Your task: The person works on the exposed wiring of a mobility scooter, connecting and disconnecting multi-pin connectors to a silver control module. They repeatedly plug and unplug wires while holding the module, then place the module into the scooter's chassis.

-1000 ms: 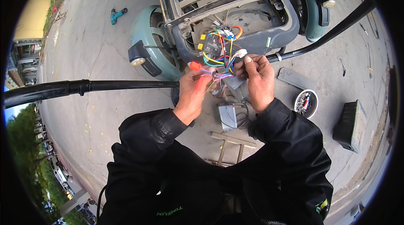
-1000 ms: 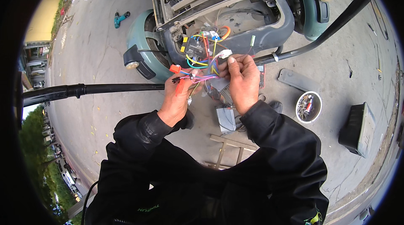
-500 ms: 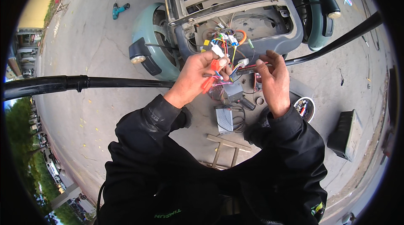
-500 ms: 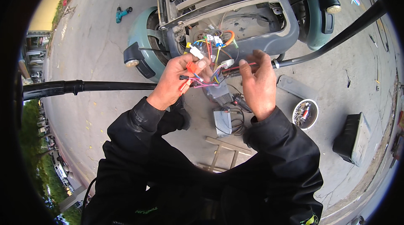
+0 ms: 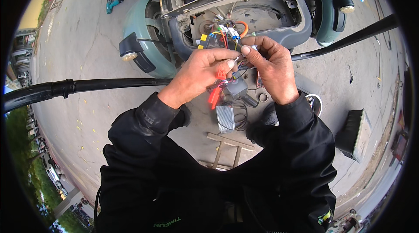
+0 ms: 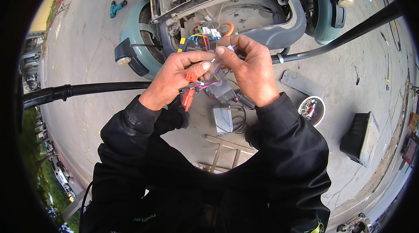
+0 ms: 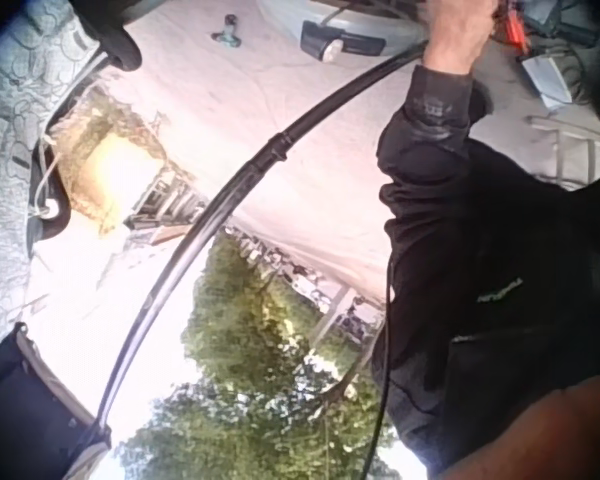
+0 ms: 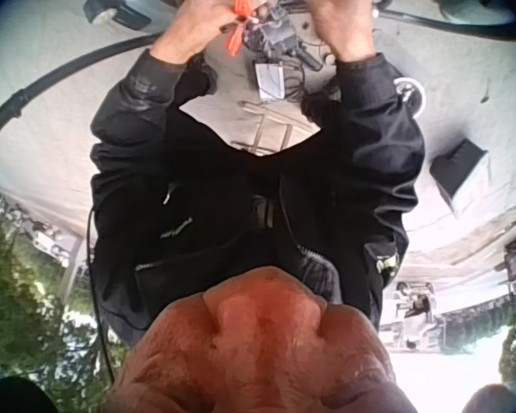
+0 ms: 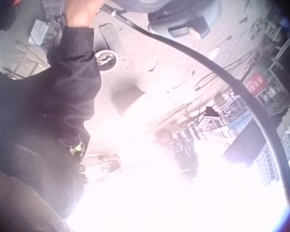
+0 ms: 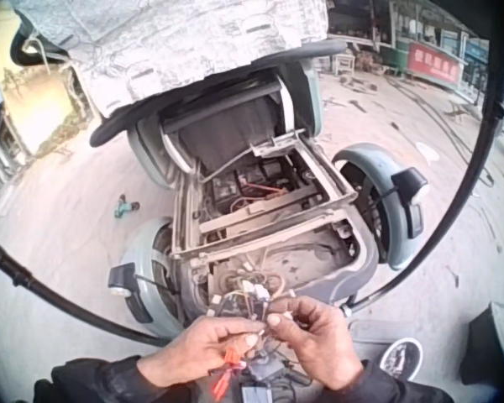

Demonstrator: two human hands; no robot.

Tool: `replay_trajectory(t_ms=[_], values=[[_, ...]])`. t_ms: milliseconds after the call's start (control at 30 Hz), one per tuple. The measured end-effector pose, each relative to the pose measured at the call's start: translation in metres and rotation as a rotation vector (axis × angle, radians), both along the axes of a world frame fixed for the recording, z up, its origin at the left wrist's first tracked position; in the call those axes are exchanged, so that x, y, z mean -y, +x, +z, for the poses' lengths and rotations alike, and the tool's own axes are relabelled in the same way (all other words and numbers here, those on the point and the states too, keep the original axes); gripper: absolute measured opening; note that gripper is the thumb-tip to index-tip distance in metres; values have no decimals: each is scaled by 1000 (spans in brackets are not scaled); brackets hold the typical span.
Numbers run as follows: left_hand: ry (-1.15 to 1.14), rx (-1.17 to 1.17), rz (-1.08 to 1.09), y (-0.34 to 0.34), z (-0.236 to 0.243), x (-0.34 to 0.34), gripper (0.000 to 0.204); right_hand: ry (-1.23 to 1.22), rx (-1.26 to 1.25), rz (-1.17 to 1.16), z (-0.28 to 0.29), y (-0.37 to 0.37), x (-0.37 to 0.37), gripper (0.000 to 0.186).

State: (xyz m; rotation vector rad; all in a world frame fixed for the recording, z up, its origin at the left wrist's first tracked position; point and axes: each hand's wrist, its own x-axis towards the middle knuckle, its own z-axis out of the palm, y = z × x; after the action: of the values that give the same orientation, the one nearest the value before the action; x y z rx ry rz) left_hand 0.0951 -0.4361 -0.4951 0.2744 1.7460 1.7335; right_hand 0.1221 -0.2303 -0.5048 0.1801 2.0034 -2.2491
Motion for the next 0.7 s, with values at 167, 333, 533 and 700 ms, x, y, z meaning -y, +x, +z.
replay_trajectory(t_ms=[167,333,533,700], values=[[-97,-48,10,-1,3,2,32,-37,-21,24,2,5,-2,22],[-97,-43,23,-3,3,3,28,17,13,31,-3,4,-2,20],[-49,4,89,-2,0,0,25,178,-48,169,1,4,-8,17],[43,73,147,-2,-2,-2,20,492,-293,162,1,4,-5,15]])
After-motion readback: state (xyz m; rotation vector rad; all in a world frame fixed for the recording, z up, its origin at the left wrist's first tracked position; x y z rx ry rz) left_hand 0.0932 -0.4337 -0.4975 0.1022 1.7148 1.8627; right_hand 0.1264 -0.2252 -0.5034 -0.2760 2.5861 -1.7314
